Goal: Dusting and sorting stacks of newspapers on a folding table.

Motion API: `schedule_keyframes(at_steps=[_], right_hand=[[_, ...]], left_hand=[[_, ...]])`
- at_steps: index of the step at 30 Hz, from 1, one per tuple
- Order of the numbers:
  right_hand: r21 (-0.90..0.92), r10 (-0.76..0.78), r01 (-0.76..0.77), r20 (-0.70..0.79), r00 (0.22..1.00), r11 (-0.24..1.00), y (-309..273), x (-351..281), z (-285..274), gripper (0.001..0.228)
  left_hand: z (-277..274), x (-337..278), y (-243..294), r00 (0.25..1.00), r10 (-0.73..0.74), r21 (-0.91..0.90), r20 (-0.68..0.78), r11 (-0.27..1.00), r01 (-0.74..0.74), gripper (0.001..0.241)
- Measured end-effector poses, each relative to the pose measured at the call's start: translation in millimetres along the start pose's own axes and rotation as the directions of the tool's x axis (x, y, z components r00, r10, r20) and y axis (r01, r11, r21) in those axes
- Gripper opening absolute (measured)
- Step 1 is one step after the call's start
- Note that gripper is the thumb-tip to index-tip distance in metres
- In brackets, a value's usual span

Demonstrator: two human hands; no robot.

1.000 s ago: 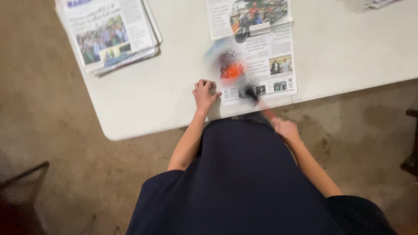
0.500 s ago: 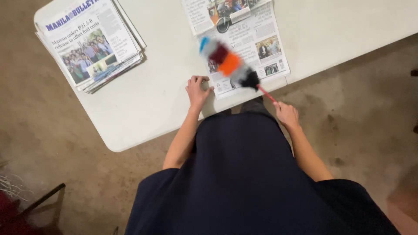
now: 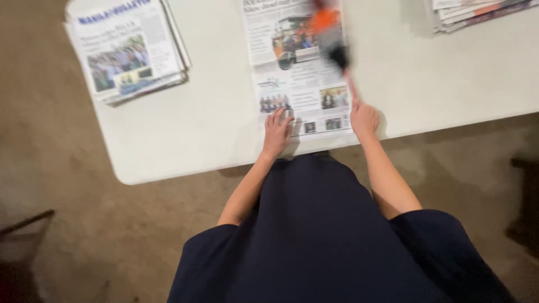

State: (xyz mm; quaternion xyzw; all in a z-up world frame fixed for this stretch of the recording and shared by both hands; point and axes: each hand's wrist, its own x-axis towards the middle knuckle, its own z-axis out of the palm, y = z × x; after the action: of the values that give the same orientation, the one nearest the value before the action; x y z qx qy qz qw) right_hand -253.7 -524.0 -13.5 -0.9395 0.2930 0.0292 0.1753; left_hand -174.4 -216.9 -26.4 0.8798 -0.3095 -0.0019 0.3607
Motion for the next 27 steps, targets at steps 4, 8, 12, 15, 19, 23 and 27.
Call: schedule_keyframes(at_steps=[4,8,12,15,19,23,27], right_hand=[[0.423,0.359,-0.356,0.074,0.930,0.833,38,36,-36,0.052],[0.489,0.335,-0.313,0.044,0.941,0.814,110,30,-35,0.055],[0.321,0.244,-0.225,-0.017,0.970,0.920,150,20,-38,0.058],[0.346,0.257,-0.245,0.013,0.966,0.905,161,12,-48,0.061],[0.494,0.270,-0.271,0.075,0.960,0.826,155,22,-63,0.059],[0.537,0.281,-0.308,0.135,0.950,0.785,151,18,-70,0.058],[0.623,0.271,-0.320,0.176,0.946,0.714,150,16,-64,0.058]], left_hand=[[57,16,22,0.997,0.006,0.044,0.081,0.999,-0.009,0.035],[93,29,49,0.993,-0.023,0.081,0.114,0.997,0.014,0.039],[103,45,78,0.995,-0.015,0.099,0.104,0.995,0.004,0.053],[120,52,88,0.995,-0.035,0.066,0.096,0.997,0.029,0.053],[141,63,80,1.000,0.009,0.080,0.020,0.997,-0.011,0.034],[140,61,82,1.000,-0.017,0.079,0.024,0.997,0.015,0.030],[127,75,81,0.993,-0.089,-0.031,-0.074,0.996,0.087,0.016]])
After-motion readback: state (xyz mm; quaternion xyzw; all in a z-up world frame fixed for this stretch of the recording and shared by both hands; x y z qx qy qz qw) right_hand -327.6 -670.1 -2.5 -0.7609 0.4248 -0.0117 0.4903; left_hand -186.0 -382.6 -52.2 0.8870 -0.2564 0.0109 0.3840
